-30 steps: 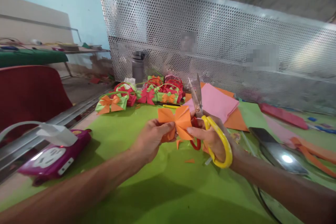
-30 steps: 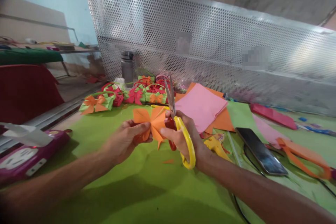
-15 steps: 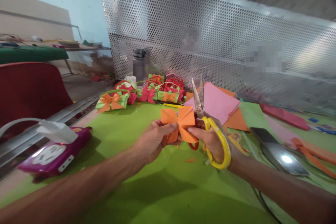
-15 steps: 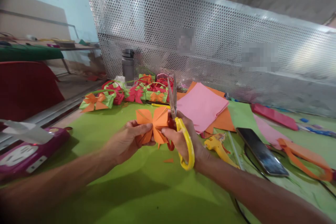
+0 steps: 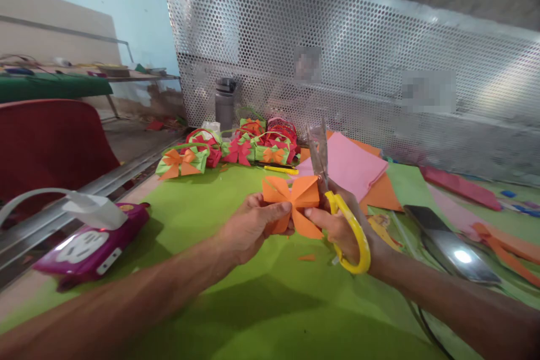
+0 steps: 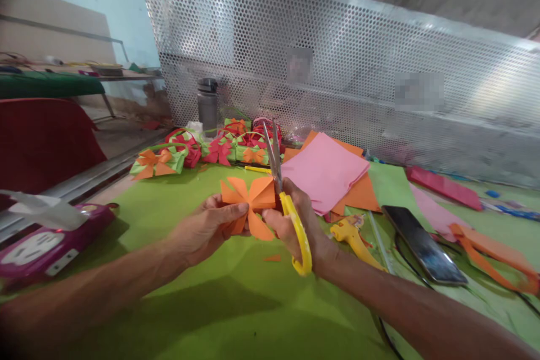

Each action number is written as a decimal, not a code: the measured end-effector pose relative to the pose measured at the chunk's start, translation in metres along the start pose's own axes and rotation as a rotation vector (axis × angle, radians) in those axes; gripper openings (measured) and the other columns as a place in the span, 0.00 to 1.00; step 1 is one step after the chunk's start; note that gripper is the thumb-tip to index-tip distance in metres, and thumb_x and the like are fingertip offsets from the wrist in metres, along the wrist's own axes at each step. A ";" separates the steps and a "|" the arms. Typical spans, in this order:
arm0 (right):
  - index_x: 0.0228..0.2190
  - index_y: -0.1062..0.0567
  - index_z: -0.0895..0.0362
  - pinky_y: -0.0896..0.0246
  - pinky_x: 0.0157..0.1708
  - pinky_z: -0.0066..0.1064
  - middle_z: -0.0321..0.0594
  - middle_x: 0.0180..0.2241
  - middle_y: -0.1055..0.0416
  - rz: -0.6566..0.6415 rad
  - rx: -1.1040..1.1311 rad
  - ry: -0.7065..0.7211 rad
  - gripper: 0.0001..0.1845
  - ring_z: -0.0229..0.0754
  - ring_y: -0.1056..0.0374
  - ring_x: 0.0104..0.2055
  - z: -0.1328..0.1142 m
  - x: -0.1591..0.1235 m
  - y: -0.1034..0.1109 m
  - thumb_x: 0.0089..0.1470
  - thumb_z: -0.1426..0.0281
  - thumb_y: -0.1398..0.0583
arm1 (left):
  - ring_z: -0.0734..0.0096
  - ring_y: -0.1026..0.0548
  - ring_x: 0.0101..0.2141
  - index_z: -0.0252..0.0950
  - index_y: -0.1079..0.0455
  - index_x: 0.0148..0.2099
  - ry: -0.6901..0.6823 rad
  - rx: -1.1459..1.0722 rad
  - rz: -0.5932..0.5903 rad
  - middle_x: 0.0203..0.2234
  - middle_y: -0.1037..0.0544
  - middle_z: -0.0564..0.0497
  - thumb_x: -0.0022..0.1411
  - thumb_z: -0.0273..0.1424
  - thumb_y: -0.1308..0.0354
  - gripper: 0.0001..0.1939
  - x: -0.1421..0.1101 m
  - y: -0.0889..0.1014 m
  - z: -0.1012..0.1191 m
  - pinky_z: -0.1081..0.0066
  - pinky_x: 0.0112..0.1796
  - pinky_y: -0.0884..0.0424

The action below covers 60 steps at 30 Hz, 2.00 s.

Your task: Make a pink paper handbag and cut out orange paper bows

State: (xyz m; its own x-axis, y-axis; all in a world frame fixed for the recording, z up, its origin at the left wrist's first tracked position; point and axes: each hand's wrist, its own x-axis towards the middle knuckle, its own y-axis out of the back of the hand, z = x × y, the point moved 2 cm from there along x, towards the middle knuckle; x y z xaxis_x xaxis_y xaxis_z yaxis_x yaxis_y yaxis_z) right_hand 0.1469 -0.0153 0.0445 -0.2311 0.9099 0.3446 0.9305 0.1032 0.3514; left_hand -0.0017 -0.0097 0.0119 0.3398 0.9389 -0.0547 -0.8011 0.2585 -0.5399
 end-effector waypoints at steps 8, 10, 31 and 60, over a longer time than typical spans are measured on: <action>0.31 0.36 0.55 0.41 0.29 0.30 0.31 0.26 0.35 0.037 -0.073 0.051 0.11 0.38 0.38 0.28 -0.007 -0.002 0.001 0.43 0.80 0.44 | 0.72 0.28 0.23 0.32 0.26 0.36 -0.047 -0.036 -0.020 0.24 0.23 0.49 0.43 0.30 0.33 0.14 -0.003 -0.005 0.000 0.71 0.27 0.31; 0.33 0.34 0.55 0.40 0.29 0.31 0.32 0.27 0.33 0.030 -0.029 0.013 0.12 0.39 0.36 0.28 -0.005 -0.003 0.000 0.43 0.79 0.44 | 0.70 0.26 0.25 0.32 0.26 0.37 -0.049 -0.047 -0.031 0.24 0.23 0.49 0.44 0.29 0.34 0.14 -0.003 -0.005 0.000 0.70 0.28 0.31; 0.34 0.28 0.52 0.34 0.32 0.32 0.32 0.25 0.28 -0.093 0.844 -0.231 0.18 0.40 0.31 0.29 0.004 0.003 -0.006 0.37 0.77 0.36 | 0.62 0.25 0.39 0.32 0.27 0.37 -0.070 -0.157 -0.109 0.31 0.21 0.48 0.47 0.26 0.36 0.11 -0.007 -0.011 0.002 0.66 0.41 0.32; 0.35 0.29 0.56 0.41 0.21 0.27 0.35 0.25 0.32 0.051 -0.002 -0.250 0.21 0.38 0.35 0.24 0.000 -0.023 0.058 0.39 0.60 0.33 | 0.71 0.25 0.27 0.31 0.23 0.33 -0.062 0.218 -0.121 0.25 0.21 0.49 0.43 0.27 0.34 0.11 0.014 0.012 0.022 0.73 0.33 0.31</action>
State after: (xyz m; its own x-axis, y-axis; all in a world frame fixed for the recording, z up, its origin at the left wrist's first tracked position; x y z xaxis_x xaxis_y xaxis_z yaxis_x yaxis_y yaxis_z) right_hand 0.2062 -0.0299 0.0566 -0.1057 0.9850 0.1361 0.9387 0.0537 0.3407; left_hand -0.0173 0.0110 0.0227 0.4142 0.9086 0.0542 -0.8461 0.4063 -0.3450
